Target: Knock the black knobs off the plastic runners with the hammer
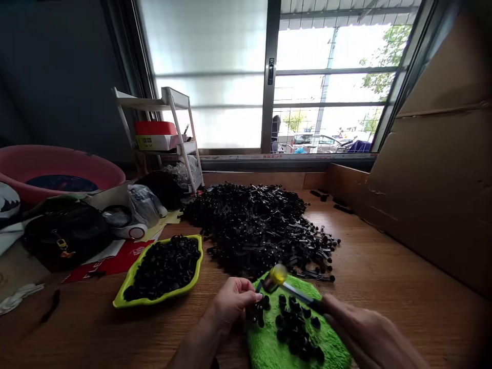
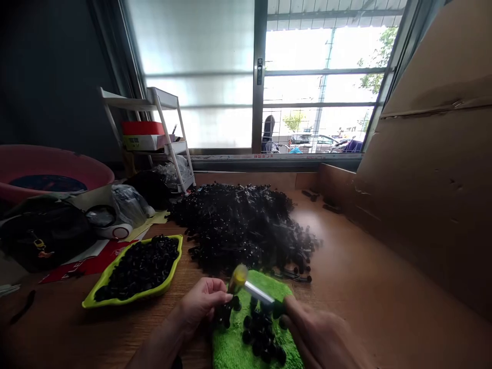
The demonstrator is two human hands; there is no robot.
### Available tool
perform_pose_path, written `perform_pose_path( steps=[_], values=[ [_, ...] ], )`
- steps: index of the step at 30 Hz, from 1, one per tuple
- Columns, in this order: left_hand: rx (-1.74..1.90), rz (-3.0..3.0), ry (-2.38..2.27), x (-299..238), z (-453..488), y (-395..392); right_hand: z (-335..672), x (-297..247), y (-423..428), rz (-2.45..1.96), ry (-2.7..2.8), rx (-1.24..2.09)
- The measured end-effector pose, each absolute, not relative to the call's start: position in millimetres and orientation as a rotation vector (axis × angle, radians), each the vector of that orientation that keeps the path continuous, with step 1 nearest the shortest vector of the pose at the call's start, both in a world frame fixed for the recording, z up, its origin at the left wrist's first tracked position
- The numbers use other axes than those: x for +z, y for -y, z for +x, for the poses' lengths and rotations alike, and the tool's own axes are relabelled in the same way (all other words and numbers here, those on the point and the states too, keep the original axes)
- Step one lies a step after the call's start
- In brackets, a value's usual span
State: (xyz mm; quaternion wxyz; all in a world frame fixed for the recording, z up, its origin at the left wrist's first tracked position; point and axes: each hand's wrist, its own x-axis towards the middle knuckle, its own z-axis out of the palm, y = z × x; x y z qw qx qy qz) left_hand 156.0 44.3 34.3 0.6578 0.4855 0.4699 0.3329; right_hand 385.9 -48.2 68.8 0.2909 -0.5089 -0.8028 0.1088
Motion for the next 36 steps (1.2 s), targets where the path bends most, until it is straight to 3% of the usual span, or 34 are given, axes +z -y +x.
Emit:
perform_pose_path(
  steps=[6, 12, 16, 20, 28, 36],
  values=[
    [0.732, 1.135, -1.079, 33, 157, -47, 385, 60, 47, -1.657, 2.277, 0.246],
    [0.731, 1.135, -1.054, 29, 155, -48, 388, 82, 52, -1.404, 2.067, 0.289],
    [0.725, 1.126, -1.054, 28, 156, -49, 385, 68, 51, -1.489, 2.172, 0.414],
    [0.735, 1.147, -1.069, 27, 157, -48, 385, 51, 50, -1.713, 2.301, 0.243],
    [0.860, 1.095, -0.949, 46, 156, -50, 410, 77, 72, -1.348, 1.672, 0.614],
    [0.670, 1.218, -0.932, 62, 197, -82, 441, 11, 73, -1.366, 1.413, 0.831]
  ],
)
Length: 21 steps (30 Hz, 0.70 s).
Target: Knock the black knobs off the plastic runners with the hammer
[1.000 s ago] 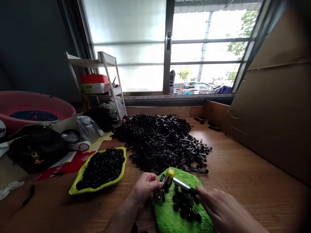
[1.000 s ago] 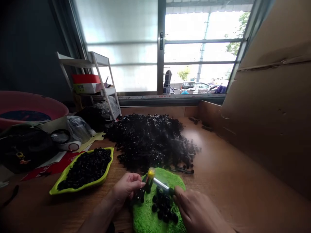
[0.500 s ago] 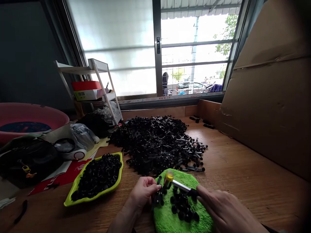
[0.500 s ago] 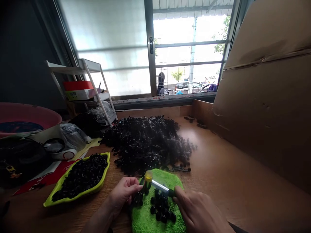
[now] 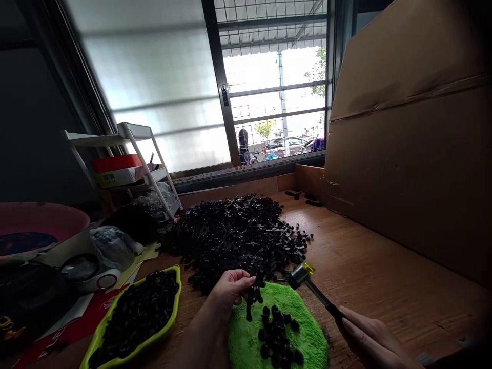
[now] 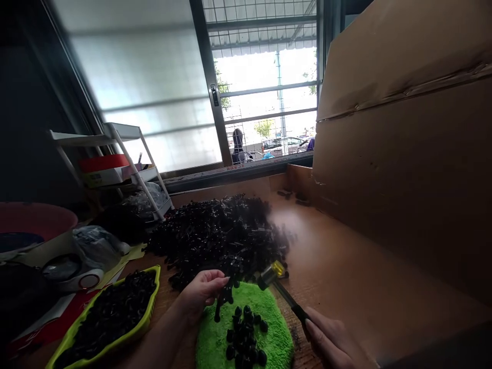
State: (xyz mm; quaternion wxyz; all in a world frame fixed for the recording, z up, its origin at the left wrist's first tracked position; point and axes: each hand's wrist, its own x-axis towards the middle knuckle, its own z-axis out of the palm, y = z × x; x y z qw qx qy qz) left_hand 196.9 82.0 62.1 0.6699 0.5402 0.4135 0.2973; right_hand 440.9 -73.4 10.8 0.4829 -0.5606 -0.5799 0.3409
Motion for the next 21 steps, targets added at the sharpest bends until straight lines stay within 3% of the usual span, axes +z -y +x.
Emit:
perform_pose_path(
  steps=[9, 15, 21],
  values=[
    [0.653, 1.143, -0.943, 49, 207, -87, 457, -26, 76, -1.575, 1.292, 0.617],
    [0.635, 1.187, -0.890, 39, 209, -89, 455, -17, 80, -1.553, 1.382, 0.442],
    [0.653, 1.249, -0.927, 39, 209, -87, 445, 9, 78, -1.606, 1.465, 0.467]
  ],
)
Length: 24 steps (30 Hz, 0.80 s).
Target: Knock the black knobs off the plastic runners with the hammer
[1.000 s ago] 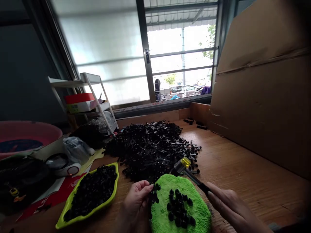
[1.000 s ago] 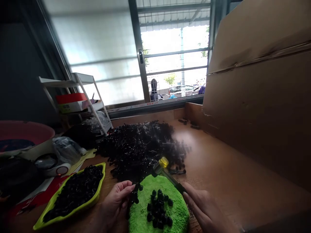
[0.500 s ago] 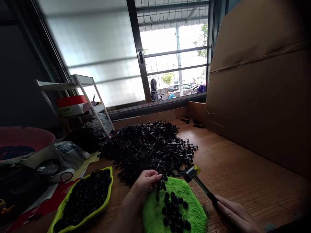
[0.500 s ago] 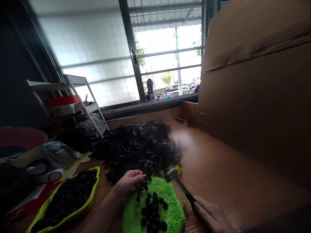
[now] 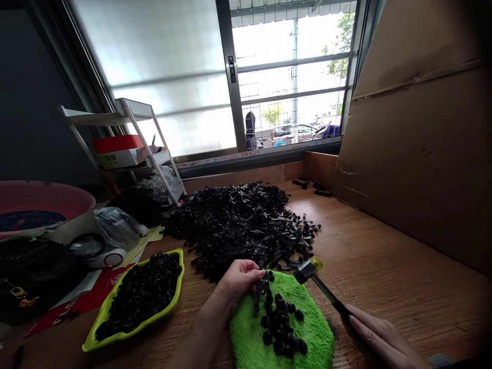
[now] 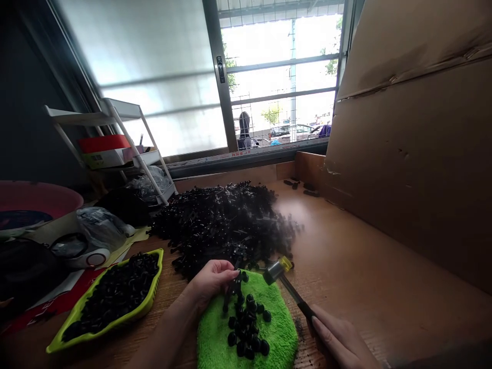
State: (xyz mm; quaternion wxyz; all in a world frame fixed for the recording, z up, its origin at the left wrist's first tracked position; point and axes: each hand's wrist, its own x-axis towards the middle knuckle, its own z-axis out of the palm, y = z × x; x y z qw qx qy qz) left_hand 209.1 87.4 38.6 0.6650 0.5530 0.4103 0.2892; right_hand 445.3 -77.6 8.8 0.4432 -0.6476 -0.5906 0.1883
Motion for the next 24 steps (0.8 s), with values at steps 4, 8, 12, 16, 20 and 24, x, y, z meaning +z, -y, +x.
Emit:
perform_pose_path(
  steps=[4, 8, 12, 16, 20, 24],
  values=[
    [0.663, 1.265, -0.967, 38, 210, -88, 430, 41, 74, -1.494, 1.646, 0.414],
    [0.688, 1.291, -0.982, 35, 211, -88, 418, 57, 68, -1.488, 1.897, 0.373],
    [0.706, 1.300, -1.000, 36, 212, -86, 419, 53, 65, -1.601, 2.120, 0.394],
    [0.719, 1.329, -1.019, 37, 213, -85, 417, 53, 64, -1.502, 1.994, 0.398],
    [0.743, 1.304, -1.019, 36, 213, -85, 412, 49, 59, -1.652, 2.118, 0.357],
    [0.780, 1.241, -0.997, 36, 207, -87, 424, 31, 65, -1.569, 1.880, 0.380]
  ],
)
